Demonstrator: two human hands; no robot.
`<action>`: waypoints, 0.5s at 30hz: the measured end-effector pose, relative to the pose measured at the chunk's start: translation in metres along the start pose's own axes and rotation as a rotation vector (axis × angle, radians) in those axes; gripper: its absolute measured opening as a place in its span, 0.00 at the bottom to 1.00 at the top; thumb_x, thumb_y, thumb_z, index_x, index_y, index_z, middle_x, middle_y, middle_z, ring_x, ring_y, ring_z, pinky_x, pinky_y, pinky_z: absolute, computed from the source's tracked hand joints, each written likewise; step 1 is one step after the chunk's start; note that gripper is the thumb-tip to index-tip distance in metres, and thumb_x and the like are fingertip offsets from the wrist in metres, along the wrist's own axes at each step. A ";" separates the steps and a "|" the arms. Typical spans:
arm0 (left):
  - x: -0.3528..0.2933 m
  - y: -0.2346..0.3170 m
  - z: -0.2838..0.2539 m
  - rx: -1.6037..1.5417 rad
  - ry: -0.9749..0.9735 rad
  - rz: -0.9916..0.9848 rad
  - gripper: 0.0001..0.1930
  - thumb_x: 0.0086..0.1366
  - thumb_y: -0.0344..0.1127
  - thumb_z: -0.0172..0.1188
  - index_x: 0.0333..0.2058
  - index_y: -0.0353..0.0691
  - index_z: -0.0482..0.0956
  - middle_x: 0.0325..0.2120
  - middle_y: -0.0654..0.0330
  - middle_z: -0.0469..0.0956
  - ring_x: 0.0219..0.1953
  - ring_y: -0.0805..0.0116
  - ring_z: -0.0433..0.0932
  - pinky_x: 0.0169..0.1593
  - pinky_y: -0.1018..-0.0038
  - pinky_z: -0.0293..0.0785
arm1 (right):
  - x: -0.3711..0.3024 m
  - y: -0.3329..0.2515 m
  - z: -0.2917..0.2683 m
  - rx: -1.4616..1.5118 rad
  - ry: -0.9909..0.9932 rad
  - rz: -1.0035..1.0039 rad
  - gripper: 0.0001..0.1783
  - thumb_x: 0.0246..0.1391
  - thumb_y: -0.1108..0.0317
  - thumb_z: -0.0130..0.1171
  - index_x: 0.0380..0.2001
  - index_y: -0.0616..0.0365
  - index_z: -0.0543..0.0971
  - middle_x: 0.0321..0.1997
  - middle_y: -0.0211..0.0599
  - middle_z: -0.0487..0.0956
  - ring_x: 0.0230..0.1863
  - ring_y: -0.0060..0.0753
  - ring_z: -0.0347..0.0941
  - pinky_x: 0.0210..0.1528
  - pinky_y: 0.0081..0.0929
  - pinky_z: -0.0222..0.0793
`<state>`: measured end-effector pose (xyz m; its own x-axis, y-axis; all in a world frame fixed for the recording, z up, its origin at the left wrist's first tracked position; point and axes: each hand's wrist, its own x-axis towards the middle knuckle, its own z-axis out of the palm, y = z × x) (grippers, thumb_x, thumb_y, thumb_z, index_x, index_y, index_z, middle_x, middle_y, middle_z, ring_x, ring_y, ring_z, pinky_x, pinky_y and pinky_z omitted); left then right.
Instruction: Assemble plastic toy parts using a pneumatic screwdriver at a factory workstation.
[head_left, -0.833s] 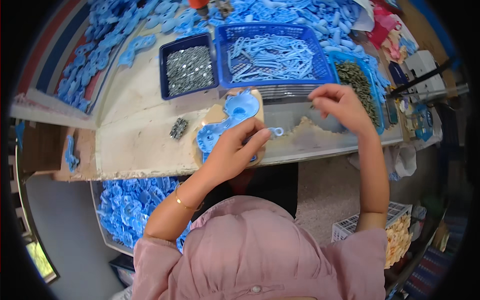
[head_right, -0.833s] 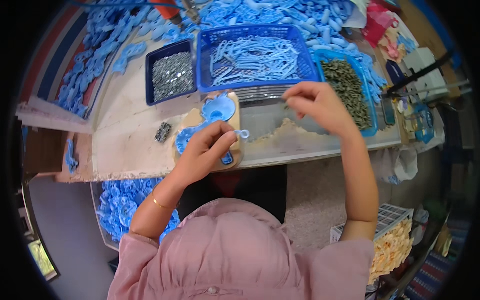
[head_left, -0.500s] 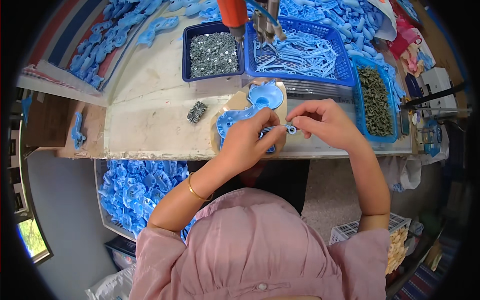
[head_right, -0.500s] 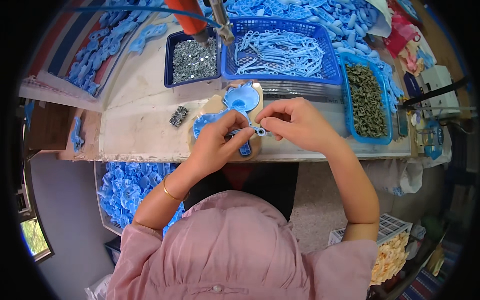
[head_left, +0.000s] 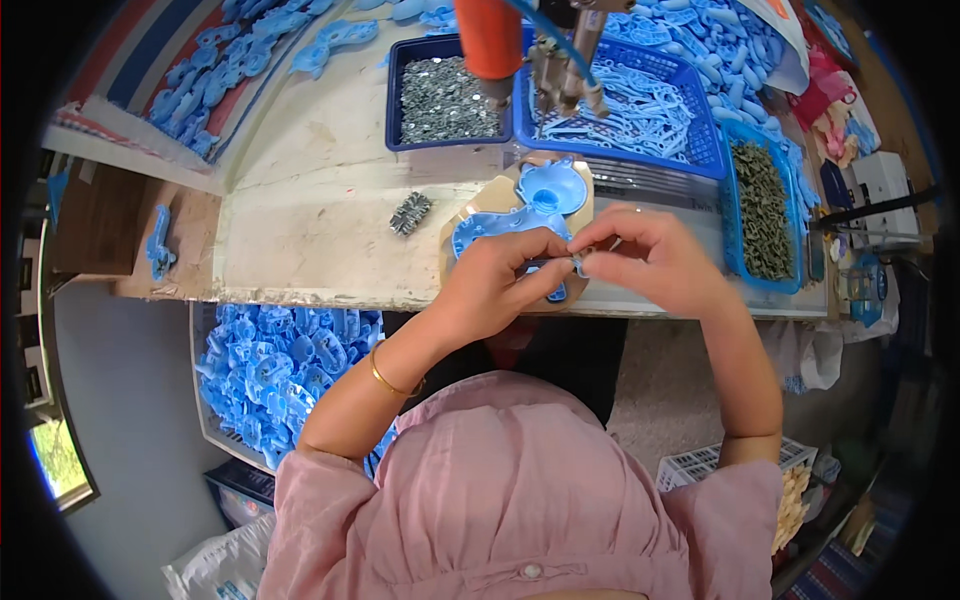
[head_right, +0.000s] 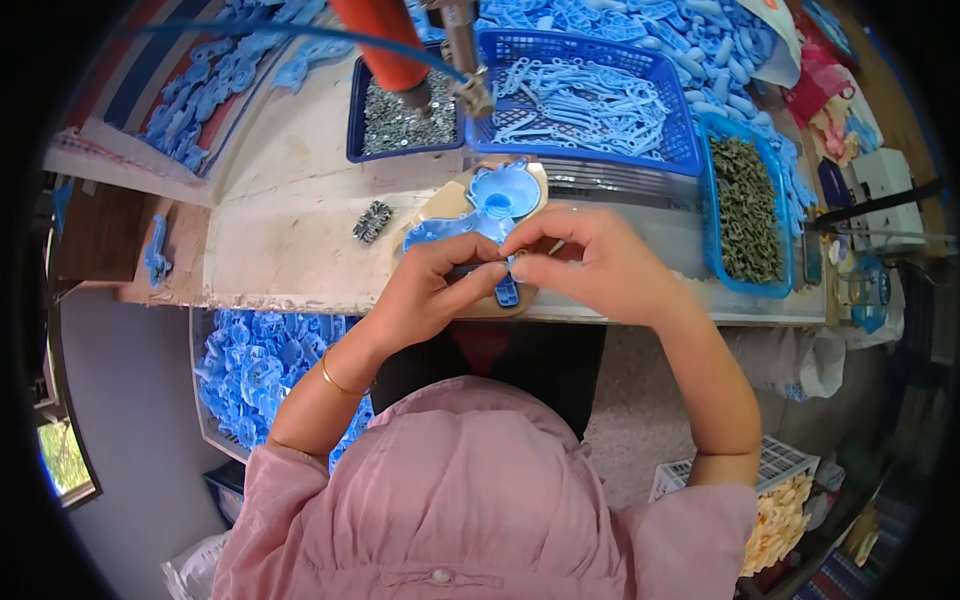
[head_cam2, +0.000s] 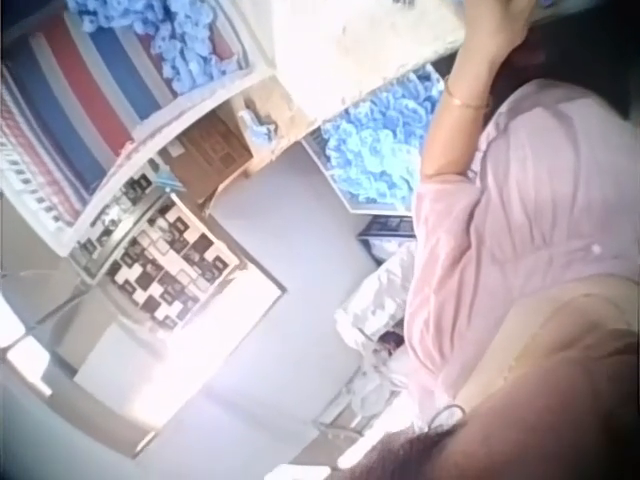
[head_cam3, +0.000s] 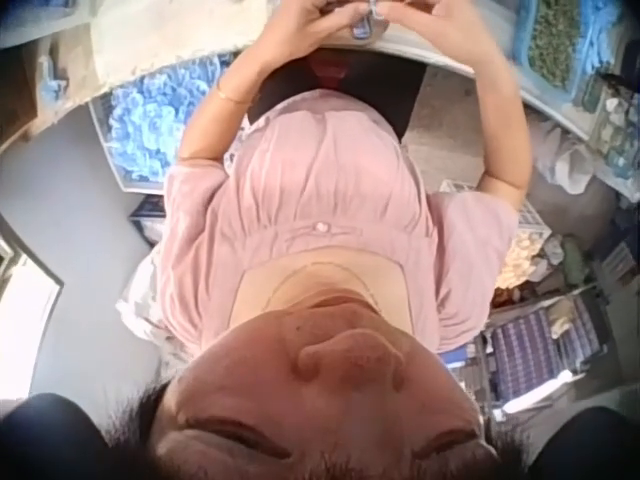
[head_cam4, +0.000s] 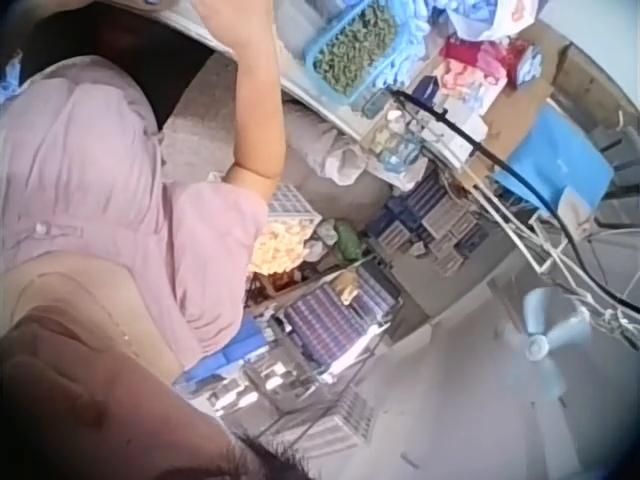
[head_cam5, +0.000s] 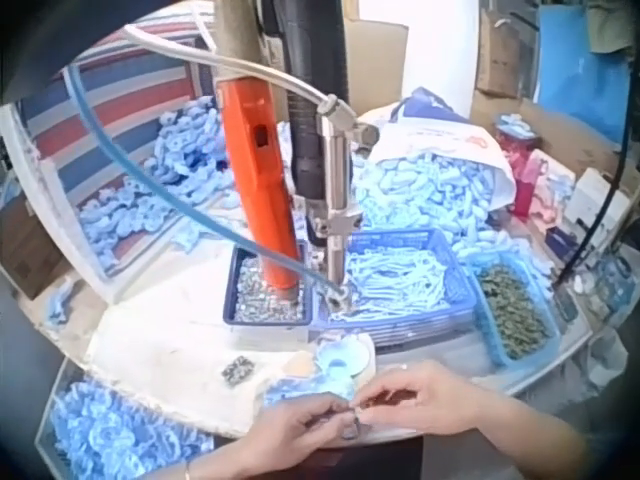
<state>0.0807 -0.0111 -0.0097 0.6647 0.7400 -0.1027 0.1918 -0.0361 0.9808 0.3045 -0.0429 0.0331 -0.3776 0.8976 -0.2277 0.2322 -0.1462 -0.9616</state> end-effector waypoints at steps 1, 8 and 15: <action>-0.001 0.002 -0.002 0.166 0.055 0.104 0.11 0.63 0.35 0.64 0.41 0.36 0.80 0.30 0.58 0.81 0.29 0.69 0.74 0.36 0.75 0.70 | 0.001 -0.002 0.005 -0.082 0.052 -0.041 0.12 0.55 0.72 0.64 0.43 0.60 0.80 0.39 0.27 0.78 0.35 0.16 0.71 0.37 0.17 0.67; -0.008 -0.013 -0.039 0.734 0.365 0.383 0.26 0.49 0.41 0.73 0.47 0.43 0.77 0.44 0.58 0.78 0.44 0.52 0.72 0.50 0.62 0.70 | 0.030 0.018 0.011 -0.153 0.205 0.042 0.16 0.51 0.73 0.66 0.45 0.58 0.79 0.36 0.26 0.79 0.34 0.14 0.71 0.36 0.16 0.66; -0.008 -0.032 -0.044 0.791 0.349 0.297 0.21 0.49 0.36 0.71 0.43 0.43 0.77 0.42 0.57 0.75 0.44 0.53 0.72 0.49 0.62 0.71 | 0.055 0.033 0.013 -0.110 0.130 0.140 0.18 0.49 0.75 0.66 0.45 0.62 0.78 0.32 0.30 0.80 0.32 0.15 0.73 0.34 0.16 0.68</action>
<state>0.0380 0.0138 -0.0327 0.5342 0.7832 0.3183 0.5723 -0.6121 0.5457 0.2803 -0.0036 -0.0135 -0.2179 0.9187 -0.3294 0.3731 -0.2335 -0.8979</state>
